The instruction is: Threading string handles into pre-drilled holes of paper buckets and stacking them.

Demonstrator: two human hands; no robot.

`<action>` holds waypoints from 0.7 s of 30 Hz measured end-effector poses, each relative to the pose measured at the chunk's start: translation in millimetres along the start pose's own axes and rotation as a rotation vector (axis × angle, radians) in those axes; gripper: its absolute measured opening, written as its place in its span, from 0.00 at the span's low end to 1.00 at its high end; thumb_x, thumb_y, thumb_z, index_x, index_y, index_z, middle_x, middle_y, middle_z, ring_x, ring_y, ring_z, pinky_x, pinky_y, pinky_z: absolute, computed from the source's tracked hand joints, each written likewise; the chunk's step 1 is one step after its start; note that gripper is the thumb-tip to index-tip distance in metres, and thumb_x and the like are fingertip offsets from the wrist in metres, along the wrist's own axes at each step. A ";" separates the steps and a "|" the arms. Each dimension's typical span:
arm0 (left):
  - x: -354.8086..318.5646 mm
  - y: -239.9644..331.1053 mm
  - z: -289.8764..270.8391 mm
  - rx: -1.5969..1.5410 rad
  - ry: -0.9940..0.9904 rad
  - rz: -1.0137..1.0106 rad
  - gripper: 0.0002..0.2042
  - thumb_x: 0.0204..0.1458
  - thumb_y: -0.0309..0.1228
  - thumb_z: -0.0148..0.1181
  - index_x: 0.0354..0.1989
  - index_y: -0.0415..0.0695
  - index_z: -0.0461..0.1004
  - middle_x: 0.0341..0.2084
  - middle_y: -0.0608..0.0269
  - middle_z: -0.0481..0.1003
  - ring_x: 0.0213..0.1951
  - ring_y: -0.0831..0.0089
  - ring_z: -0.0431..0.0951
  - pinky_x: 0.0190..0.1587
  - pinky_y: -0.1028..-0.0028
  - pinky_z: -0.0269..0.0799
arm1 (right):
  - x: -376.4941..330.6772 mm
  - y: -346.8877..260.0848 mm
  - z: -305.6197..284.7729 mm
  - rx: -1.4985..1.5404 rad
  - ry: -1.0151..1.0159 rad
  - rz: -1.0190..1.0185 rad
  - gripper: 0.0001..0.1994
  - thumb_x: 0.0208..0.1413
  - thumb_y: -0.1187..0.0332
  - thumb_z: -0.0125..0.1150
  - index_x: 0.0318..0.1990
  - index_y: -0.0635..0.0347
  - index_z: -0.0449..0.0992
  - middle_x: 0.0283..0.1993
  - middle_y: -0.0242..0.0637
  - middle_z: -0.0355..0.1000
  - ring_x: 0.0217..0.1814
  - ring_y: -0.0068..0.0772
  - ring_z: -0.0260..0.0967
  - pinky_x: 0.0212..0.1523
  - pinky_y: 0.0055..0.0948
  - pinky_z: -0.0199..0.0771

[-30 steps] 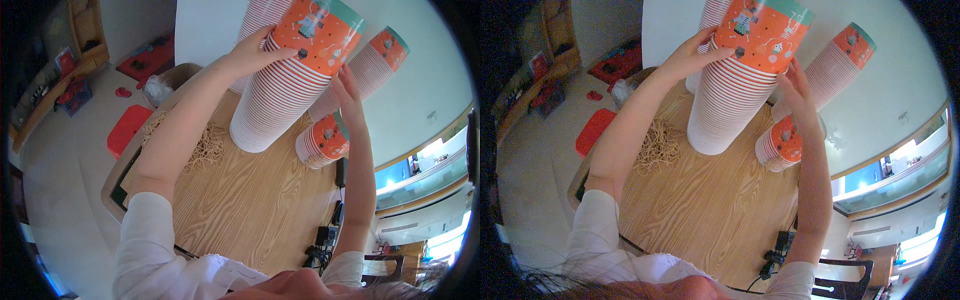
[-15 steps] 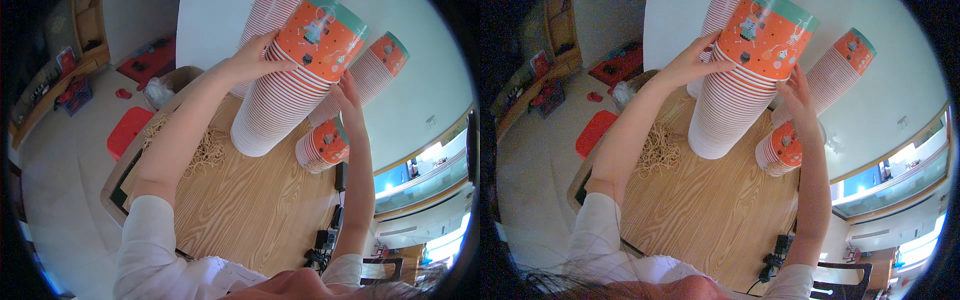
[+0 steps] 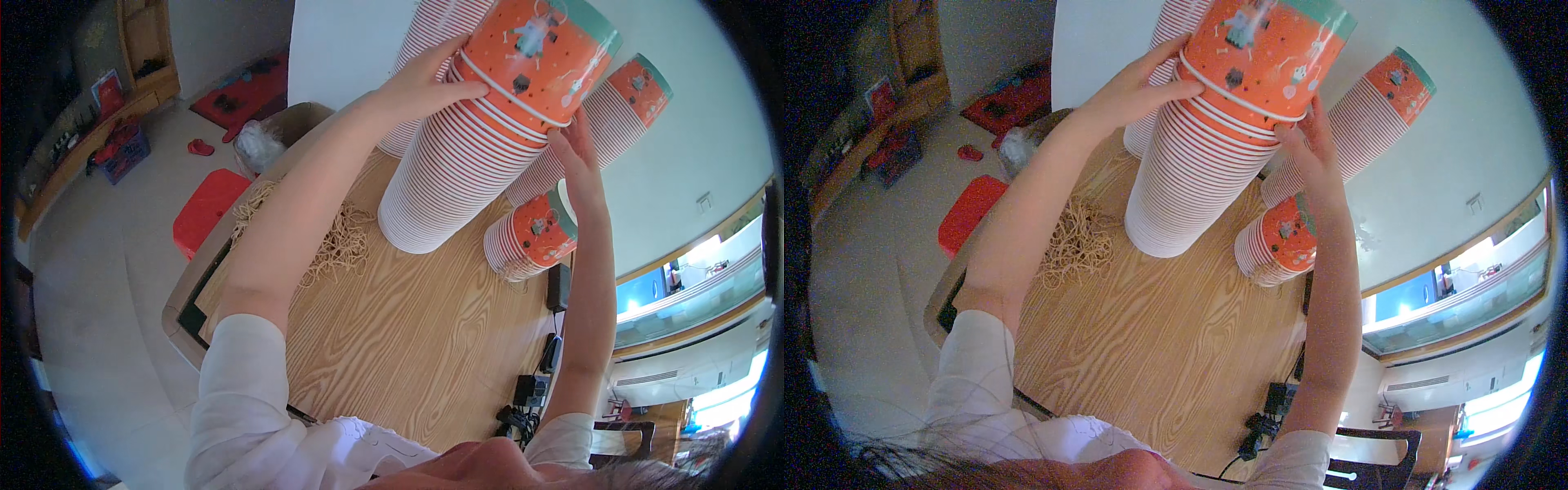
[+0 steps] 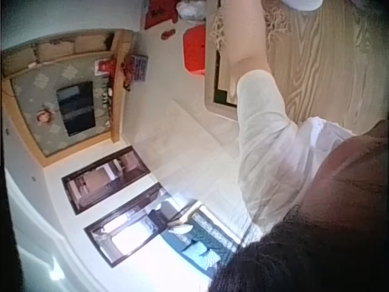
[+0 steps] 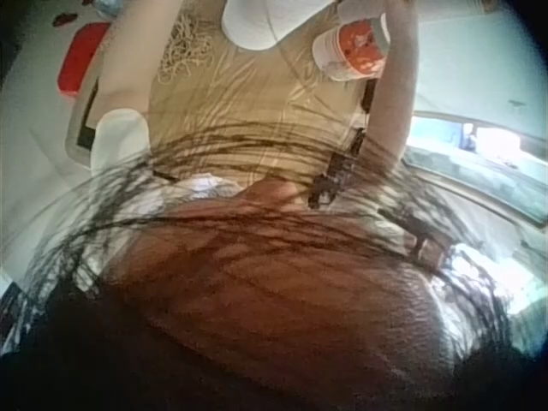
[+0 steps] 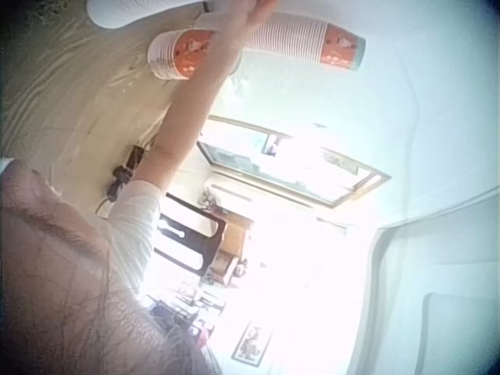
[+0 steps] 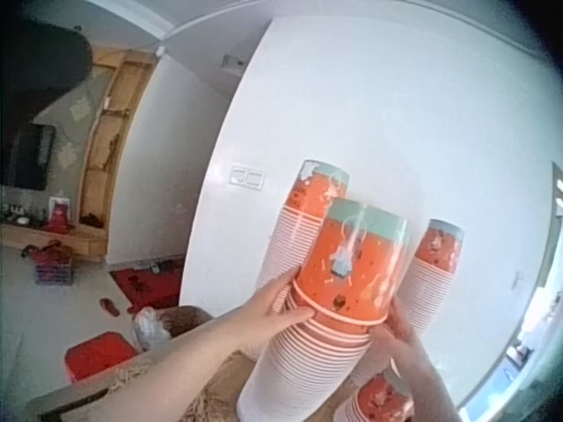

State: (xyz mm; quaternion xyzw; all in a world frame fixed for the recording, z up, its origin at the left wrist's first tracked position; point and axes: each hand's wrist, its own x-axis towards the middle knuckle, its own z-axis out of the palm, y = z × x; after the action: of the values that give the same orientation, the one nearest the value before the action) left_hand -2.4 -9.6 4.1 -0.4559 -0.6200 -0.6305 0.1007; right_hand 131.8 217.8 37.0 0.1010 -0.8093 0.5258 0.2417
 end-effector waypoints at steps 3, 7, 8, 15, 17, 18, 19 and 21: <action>11.9 9.8 -1.1 0.100 0.104 0.140 0.35 0.46 0.38 0.63 0.64 0.46 0.57 0.51 0.52 0.70 0.54 0.62 0.70 0.56 0.68 0.65 | 7.4 -10.1 1.6 -0.030 -0.015 -0.080 0.39 0.54 0.69 0.58 0.69 0.60 0.42 0.66 0.39 0.55 0.66 0.35 0.54 0.64 0.36 0.54; 31.6 57.6 -11.2 -0.065 -0.071 -0.003 0.43 0.48 0.35 0.62 0.69 0.45 0.40 0.64 0.45 0.51 0.66 0.55 0.52 0.66 0.60 0.49 | 23.8 -16.1 -13.2 -0.031 -0.037 -0.148 0.40 0.54 0.69 0.58 0.70 0.59 0.39 0.66 0.40 0.55 0.66 0.35 0.53 0.64 0.36 0.55; 33.4 64.9 -15.0 -0.059 -0.066 -0.003 0.43 0.48 0.35 0.62 0.69 0.45 0.40 0.64 0.45 0.51 0.66 0.55 0.52 0.66 0.60 0.49 | 28.2 -20.5 -13.0 0.001 -0.043 -0.167 0.40 0.55 0.70 0.57 0.70 0.58 0.38 0.66 0.40 0.54 0.67 0.36 0.53 0.64 0.36 0.55; 56.4 114.3 -1.7 -0.016 0.013 0.218 0.39 0.49 0.30 0.59 0.67 0.42 0.44 0.62 0.44 0.56 0.63 0.55 0.57 0.65 0.60 0.54 | 42.1 -57.4 -38.1 -0.172 0.151 -0.412 0.33 0.57 0.72 0.56 0.67 0.58 0.48 0.64 0.40 0.58 0.65 0.35 0.56 0.61 0.35 0.62; 59.9 128.9 -2.4 0.055 0.134 0.586 0.34 0.50 0.27 0.57 0.65 0.38 0.49 0.60 0.44 0.58 0.62 0.55 0.60 0.62 0.58 0.57 | 40.5 -80.9 -45.5 -0.156 0.205 -0.554 0.28 0.58 0.71 0.55 0.65 0.59 0.53 0.61 0.39 0.62 0.62 0.32 0.60 0.60 0.33 0.63; 52.5 142.1 -6.9 0.064 0.137 0.579 0.34 0.50 0.27 0.57 0.65 0.38 0.49 0.60 0.44 0.58 0.62 0.55 0.60 0.62 0.58 0.57 | 34.5 -89.9 -43.0 -0.131 0.234 -0.612 0.27 0.58 0.70 0.55 0.64 0.60 0.54 0.61 0.39 0.63 0.61 0.31 0.61 0.59 0.32 0.63; 41.9 156.3 -11.0 0.221 0.205 0.545 0.31 0.50 0.27 0.57 0.63 0.35 0.52 0.59 0.44 0.59 0.61 0.56 0.61 0.62 0.59 0.58 | 27.2 -96.1 -35.2 -0.210 0.362 -0.680 0.24 0.59 0.68 0.55 0.62 0.60 0.60 0.58 0.39 0.66 0.59 0.30 0.63 0.59 0.31 0.63; 29.4 180.7 -9.8 0.348 0.264 0.518 0.29 0.50 0.26 0.57 0.61 0.33 0.56 0.58 0.44 0.60 0.60 0.57 0.62 0.61 0.60 0.59 | -3.6 -105.2 -50.9 -0.347 0.514 -0.540 0.21 0.60 0.65 0.55 0.58 0.62 0.66 0.55 0.39 0.69 0.57 0.30 0.65 0.58 0.31 0.63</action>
State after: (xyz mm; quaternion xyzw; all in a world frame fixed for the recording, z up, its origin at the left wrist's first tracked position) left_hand 101.8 -43.3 151.2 -0.4886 -0.5636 -0.5222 0.4135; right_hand 193.4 218.4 136.5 0.1328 -0.7437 0.3073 0.5787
